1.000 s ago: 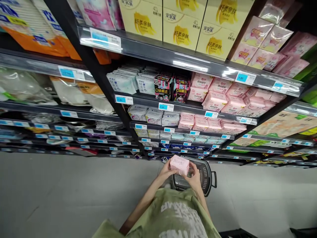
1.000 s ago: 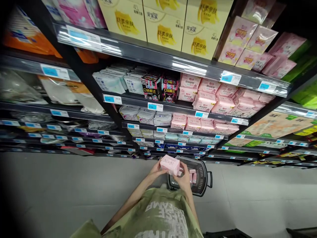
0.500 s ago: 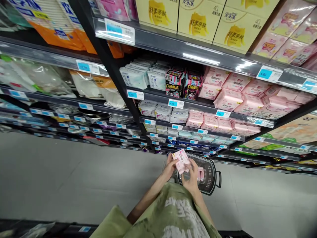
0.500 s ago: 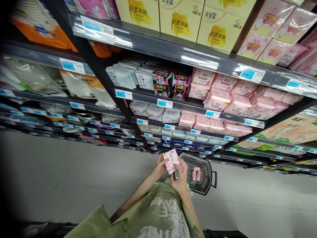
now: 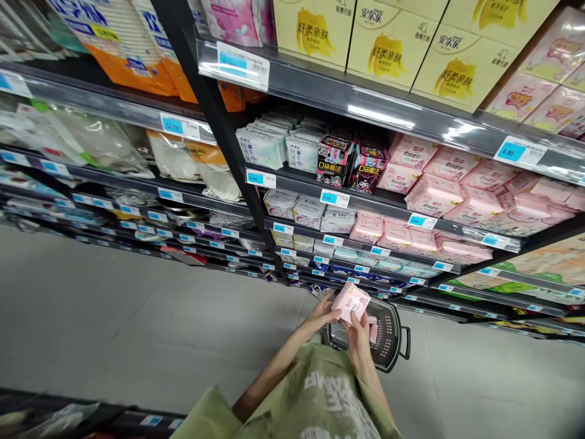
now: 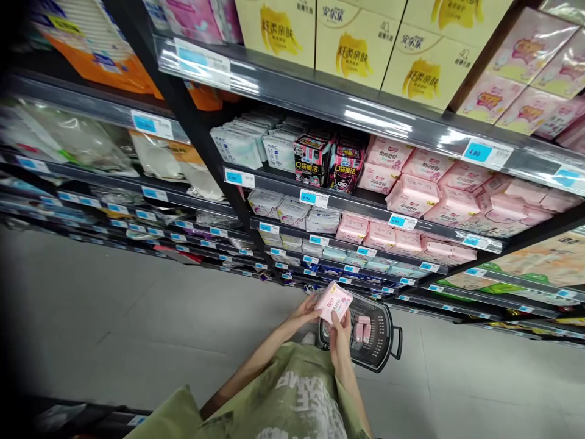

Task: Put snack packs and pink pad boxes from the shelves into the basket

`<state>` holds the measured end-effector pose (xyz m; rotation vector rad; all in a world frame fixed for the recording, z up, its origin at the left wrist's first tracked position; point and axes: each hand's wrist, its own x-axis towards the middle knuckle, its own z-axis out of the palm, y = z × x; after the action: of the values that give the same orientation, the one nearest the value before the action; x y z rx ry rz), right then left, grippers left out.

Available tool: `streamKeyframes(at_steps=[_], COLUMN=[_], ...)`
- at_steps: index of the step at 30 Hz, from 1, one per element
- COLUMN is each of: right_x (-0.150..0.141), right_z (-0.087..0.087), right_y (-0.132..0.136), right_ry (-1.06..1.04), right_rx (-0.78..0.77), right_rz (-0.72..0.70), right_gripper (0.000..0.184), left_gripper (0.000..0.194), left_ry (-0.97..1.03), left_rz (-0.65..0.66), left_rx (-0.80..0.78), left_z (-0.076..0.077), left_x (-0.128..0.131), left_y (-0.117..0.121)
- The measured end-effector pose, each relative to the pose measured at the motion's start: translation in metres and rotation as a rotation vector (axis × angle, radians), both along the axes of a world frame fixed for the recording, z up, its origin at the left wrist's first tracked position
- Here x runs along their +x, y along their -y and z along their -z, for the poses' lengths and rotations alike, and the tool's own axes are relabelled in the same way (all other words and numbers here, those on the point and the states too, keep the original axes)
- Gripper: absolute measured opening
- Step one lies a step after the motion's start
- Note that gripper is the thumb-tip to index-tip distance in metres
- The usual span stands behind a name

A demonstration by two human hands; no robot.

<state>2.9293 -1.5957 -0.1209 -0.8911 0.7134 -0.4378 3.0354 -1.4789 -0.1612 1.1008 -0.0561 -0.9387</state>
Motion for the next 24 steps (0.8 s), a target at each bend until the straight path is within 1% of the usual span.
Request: streamKeyframes(at_steps=[2, 5, 10, 14, 16, 19, 22, 24], right_x=[0.003, 0.006, 0.004, 0.0, -0.003, -0.007, -0.009, -0.01], right_z=[-0.001, 0.0, 0.005, 0.01, 0.013, 0.016, 0.016, 0.014], right_y=[0.002, 0.003, 0.003, 0.003, 0.003, 0.004, 0.004, 0.004], right_ry=[0.007, -0.003, -0.027, -0.044, -0.059, -0.065, -0.041, -0.016], right_rx=[0.005, -0.024, 0.006, -0.02, -0.043, -0.064, -0.068, -0.062], right_rz=[-0.006, -0.028, 0.021, 0.053, 0.057, 0.043, -0.001, -0.019], right_gripper=[0.064, 0.061, 0.06, 0.063, 0.067, 0.072, 0.068, 0.066], left_gripper=[0.102, 0.089, 0.081, 0.081, 0.084, 0.08, 0.074, 0.071], left_ry=[0.028, 0.118, 0.133, 0.118, 0.094, 0.088, 0.146, 0.251], left_rz=[0.038, -0.021, -0.121, -0.14, -0.102, 0.0, 0.047, 0.048], left_rx=[-0.012, -0.012, -0.059, -0.056, -0.044, -0.057, -0.047, -0.037], left_z=[0.002, -0.005, -0.021, -0.023, -0.021, -0.023, -0.033, -0.045], left_x=[-0.001, 0.001, 0.009, 0.007, 0.003, -0.002, 0.007, 0.024], left_y=[0.0, -0.004, -0.009, -0.006, -0.005, -0.003, 0.002, 0.006])
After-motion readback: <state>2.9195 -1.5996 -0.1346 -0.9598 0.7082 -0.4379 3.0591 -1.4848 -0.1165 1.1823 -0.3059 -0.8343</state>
